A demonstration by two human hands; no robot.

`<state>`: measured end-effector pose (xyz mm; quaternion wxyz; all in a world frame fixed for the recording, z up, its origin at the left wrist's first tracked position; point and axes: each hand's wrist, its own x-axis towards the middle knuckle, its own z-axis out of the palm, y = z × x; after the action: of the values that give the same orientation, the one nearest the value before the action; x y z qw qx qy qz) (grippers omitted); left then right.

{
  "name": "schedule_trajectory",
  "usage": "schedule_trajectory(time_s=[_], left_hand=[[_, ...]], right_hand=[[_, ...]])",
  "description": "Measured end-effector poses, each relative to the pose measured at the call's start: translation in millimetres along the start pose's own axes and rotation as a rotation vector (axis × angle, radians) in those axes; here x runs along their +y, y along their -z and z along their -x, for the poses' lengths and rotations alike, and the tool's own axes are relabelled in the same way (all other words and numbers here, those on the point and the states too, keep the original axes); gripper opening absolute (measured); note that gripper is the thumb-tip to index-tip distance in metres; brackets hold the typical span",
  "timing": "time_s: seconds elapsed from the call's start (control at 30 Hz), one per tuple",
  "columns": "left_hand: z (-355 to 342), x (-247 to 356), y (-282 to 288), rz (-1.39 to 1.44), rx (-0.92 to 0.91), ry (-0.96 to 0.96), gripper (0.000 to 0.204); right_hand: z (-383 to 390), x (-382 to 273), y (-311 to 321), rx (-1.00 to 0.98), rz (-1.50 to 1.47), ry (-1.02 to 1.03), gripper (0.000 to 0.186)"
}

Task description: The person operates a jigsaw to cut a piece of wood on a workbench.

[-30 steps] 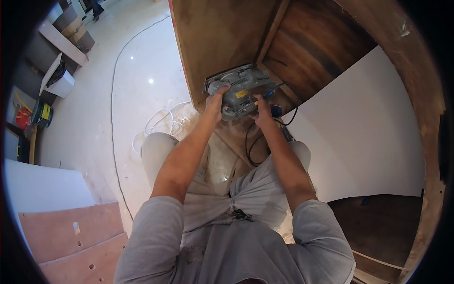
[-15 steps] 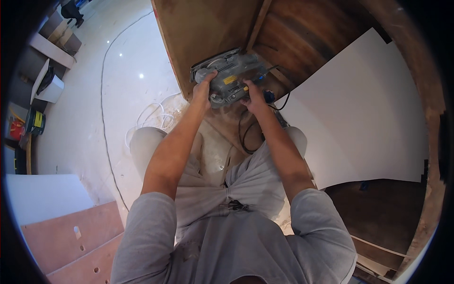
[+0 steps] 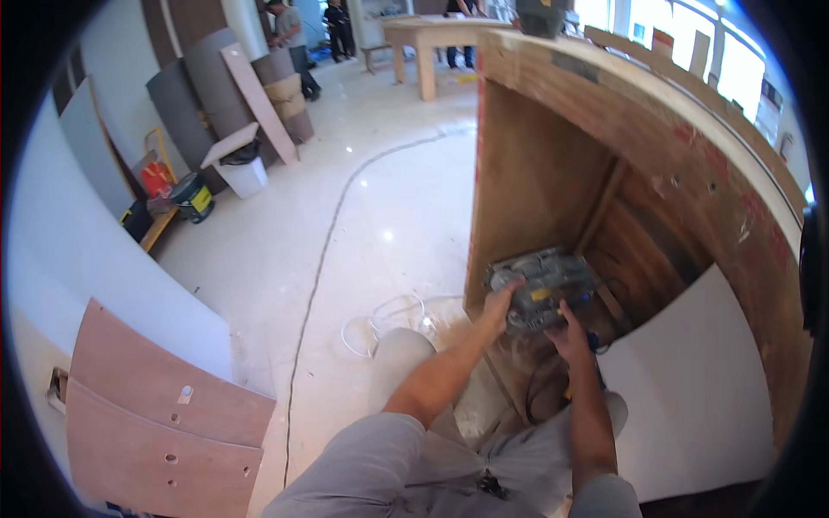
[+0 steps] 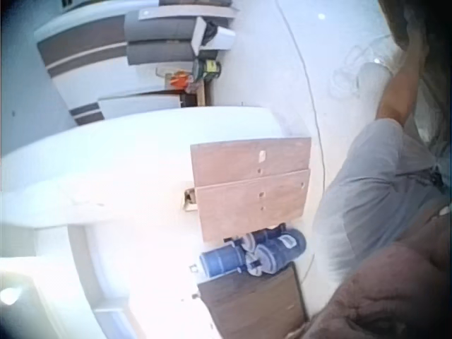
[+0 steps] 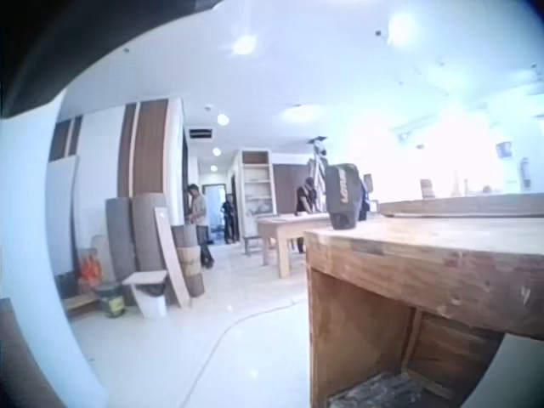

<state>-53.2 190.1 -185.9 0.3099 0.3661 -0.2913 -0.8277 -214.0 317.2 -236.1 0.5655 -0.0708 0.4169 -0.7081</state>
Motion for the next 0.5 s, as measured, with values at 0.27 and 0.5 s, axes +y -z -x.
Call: schedule_trajectory(time_s=[0.27,0.5], left_hand=[[1,3,16,0.029,-0.002,0.007,0.067],[5,3,7,0.039,-0.009,0.011,0.066]], right_hand=[[2,10,-10,0.075,0.058,0.048,0.038],[-2,7,-2,0.03,0.068,0.117,0.033]])
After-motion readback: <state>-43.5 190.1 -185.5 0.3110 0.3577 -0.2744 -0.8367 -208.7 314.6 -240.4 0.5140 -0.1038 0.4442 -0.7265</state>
